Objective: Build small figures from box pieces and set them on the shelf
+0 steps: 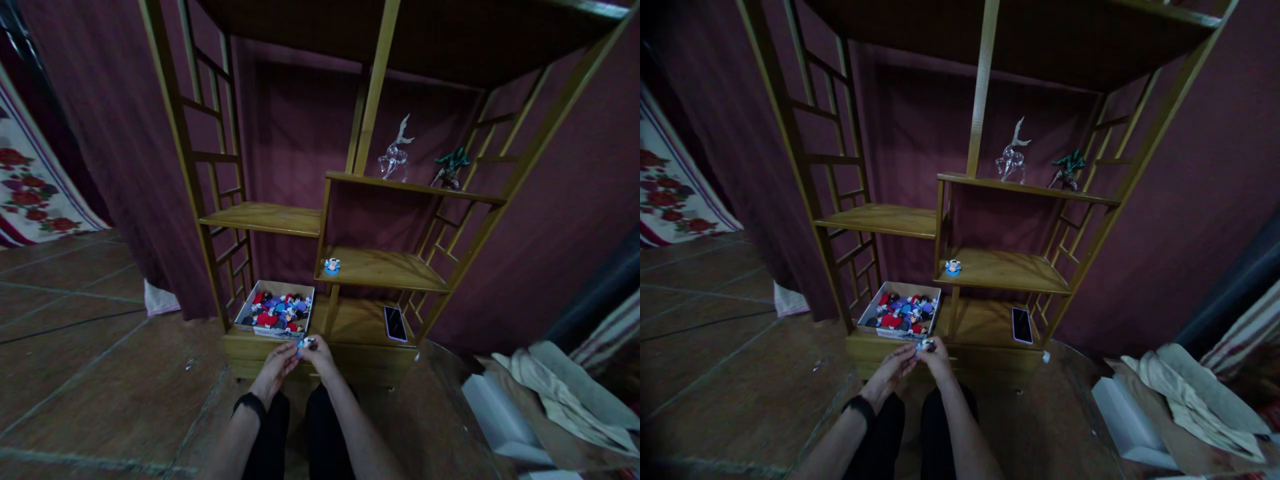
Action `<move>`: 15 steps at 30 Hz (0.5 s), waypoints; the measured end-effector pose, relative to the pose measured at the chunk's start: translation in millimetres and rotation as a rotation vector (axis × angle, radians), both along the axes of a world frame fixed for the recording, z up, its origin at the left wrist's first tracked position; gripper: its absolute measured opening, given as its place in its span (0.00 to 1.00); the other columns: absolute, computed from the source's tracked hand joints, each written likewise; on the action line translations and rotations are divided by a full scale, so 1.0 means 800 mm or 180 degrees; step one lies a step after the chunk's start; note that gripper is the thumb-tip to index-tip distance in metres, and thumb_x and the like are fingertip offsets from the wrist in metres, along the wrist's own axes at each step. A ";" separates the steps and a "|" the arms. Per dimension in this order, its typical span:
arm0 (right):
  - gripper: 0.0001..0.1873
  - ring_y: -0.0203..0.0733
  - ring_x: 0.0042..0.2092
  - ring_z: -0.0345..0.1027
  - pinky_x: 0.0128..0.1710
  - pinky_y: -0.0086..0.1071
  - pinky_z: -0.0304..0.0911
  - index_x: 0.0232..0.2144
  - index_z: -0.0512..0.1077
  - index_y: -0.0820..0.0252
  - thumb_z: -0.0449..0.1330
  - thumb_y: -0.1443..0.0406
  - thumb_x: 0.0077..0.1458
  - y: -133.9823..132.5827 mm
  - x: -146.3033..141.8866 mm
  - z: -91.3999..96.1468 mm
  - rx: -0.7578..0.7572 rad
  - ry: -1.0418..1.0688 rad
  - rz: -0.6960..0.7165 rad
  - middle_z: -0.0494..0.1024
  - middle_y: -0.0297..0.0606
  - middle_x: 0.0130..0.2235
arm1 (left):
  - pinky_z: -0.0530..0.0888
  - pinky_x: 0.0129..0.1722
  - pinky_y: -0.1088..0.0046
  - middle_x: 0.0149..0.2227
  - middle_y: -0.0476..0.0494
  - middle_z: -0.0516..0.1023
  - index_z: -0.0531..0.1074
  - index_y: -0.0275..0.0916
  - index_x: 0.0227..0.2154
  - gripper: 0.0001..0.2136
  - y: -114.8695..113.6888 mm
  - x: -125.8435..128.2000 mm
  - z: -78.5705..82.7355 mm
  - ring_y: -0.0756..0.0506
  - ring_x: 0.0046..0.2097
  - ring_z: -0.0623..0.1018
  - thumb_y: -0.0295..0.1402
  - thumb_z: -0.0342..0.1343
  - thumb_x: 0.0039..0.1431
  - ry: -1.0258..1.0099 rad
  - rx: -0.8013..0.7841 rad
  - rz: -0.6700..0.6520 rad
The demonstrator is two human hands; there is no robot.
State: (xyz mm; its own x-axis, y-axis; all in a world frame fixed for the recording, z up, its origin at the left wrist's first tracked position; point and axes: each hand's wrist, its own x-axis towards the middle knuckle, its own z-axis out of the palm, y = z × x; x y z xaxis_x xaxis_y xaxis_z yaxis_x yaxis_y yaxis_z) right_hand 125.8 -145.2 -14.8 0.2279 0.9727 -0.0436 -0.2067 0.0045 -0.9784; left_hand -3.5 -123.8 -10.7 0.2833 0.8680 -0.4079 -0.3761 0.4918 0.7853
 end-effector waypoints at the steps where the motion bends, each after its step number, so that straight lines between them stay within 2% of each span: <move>1: 0.15 0.35 0.28 0.64 0.28 0.27 0.60 0.26 0.67 0.58 0.67 0.64 0.31 0.000 -0.001 0.000 0.0001 -0.0011 -0.0004 0.71 0.29 0.25 | 0.71 0.29 0.81 0.28 0.45 0.78 0.74 0.36 0.34 0.11 0.000 0.000 0.000 0.52 0.28 0.76 0.27 0.63 0.45 0.0007 -0.0014 -0.0034; 6: 0.13 0.34 0.24 0.62 0.23 0.26 0.56 0.26 0.68 0.58 0.65 0.63 0.34 -0.004 -0.003 0.003 -0.0024 -0.0173 -0.0018 0.70 0.28 0.23 | 0.71 0.28 0.82 0.27 0.46 0.78 0.73 0.36 0.34 0.12 0.002 -0.001 0.002 0.53 0.26 0.76 0.28 0.64 0.44 0.0100 -0.0007 -0.0116; 11: 0.12 0.40 0.30 0.68 0.29 0.29 0.62 0.27 0.69 0.57 0.65 0.64 0.35 -0.017 0.006 0.014 0.0158 -0.0295 -0.0260 0.74 0.32 0.27 | 0.72 0.32 0.78 0.32 0.43 0.79 0.74 0.39 0.35 0.11 0.006 -0.002 0.001 0.49 0.33 0.78 0.33 0.62 0.47 0.0212 -0.0017 -0.0215; 13: 0.12 0.42 0.32 0.69 0.32 0.31 0.63 0.30 0.70 0.57 0.64 0.64 0.37 -0.024 0.019 0.032 0.0247 -0.0397 -0.0214 0.75 0.34 0.30 | 0.72 0.32 0.77 0.33 0.42 0.79 0.73 0.39 0.35 0.10 0.008 -0.003 0.000 0.48 0.34 0.78 0.33 0.61 0.48 0.0210 -0.0048 -0.0145; 15: 0.11 0.42 0.34 0.69 0.33 0.32 0.64 0.31 0.71 0.57 0.63 0.63 0.40 -0.026 0.041 0.065 0.0430 -0.0573 -0.0160 0.76 0.36 0.32 | 0.72 0.33 0.76 0.35 0.41 0.79 0.73 0.38 0.36 0.10 0.009 -0.005 0.001 0.47 0.35 0.79 0.32 0.60 0.49 0.0192 -0.0059 -0.0118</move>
State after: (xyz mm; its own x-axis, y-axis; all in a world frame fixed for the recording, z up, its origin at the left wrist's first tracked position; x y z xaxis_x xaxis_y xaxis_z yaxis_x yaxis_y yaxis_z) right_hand 158.7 -166.3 36.8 0.2684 0.9542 0.1320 -0.0250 0.1439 -0.9893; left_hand -7.8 -117.0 -9.5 0.2895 0.8495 -0.4411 -0.3096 0.5191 0.7967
